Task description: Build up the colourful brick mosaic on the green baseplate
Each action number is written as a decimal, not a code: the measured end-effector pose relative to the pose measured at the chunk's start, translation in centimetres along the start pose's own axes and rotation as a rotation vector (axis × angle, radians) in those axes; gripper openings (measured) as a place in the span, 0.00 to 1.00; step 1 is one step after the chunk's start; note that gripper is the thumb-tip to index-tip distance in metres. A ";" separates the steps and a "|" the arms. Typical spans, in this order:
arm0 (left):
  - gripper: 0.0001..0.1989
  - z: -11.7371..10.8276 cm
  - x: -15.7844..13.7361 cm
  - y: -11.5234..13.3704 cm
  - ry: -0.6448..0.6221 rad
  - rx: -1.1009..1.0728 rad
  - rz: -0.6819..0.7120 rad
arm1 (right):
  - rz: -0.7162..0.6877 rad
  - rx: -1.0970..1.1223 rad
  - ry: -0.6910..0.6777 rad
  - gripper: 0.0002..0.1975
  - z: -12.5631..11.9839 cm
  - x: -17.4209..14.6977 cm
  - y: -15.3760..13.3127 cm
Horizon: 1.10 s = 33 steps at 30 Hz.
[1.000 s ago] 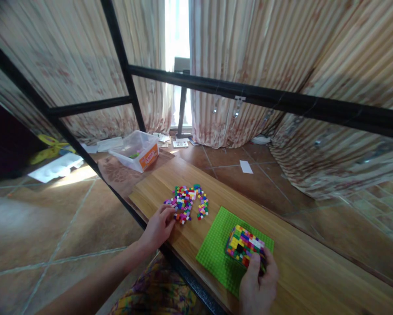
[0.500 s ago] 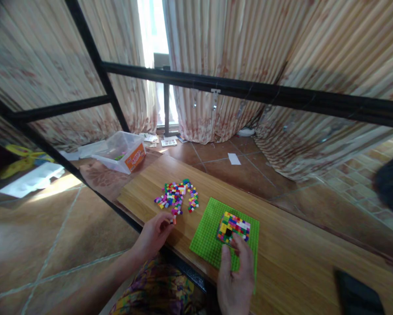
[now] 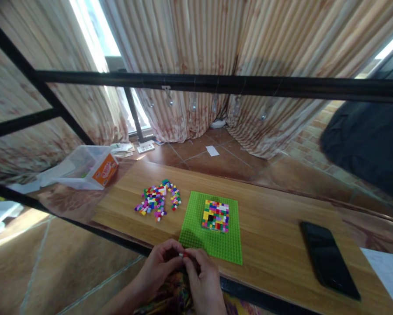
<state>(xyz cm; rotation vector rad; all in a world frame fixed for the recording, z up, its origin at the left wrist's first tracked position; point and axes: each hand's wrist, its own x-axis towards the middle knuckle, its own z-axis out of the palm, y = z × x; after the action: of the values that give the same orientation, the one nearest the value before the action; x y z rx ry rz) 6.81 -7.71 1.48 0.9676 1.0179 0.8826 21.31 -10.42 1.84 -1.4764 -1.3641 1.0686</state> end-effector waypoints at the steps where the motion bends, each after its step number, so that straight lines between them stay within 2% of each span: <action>1: 0.07 0.0 0.0 0.1 -0.003 -0.001 -0.007 | 0.021 0.022 -0.005 0.13 -0.1 0.0 0.0; 6: 0.08 0.4 0.0 1.2 0.001 -0.034 -0.054 | 0.138 0.136 -0.037 0.15 -0.4 0.1 -0.2; 13: 0.08 1.7 0.1 2.6 0.010 -0.053 -0.080 | 0.193 0.304 -0.021 0.15 -1.0 -0.1 -0.9; 17: 0.09 2.0 0.2 2.7 -0.036 -0.095 -0.110 | 0.213 0.403 -0.024 0.16 -1.5 -0.1 -0.7; 20: 0.10 1.8 0.5 2.7 -0.091 -0.083 -0.115 | 0.209 0.453 0.029 0.16 -2.2 0.0 -0.5; 23: 0.09 1.0 1.4 2.8 -0.076 0.065 -0.036 | 0.198 0.403 0.181 0.19 -3.8 0.5 -0.2; 25: 0.07 0.2 2.2 3.0 -0.004 0.217 0.068 | 0.178 0.294 0.276 0.21 -5.3 1.0 0.1; 29: 0.07 -1.8 4.0 2.9 0.144 0.512 0.250 | 0.112 0.053 0.349 0.18 -8.0 2.2 0.7; 33: 0.07 -3.1 5.2 2.1 0.202 0.704 0.367 | 0.005 -0.090 0.428 0.15 -8.7 3.7 0.9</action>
<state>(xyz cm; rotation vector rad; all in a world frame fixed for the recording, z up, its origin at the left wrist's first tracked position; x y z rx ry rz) 5.06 -1.60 1.37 1.7236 1.3910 0.9500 30.04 -7.01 3.30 -1.6594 -1.1127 0.6485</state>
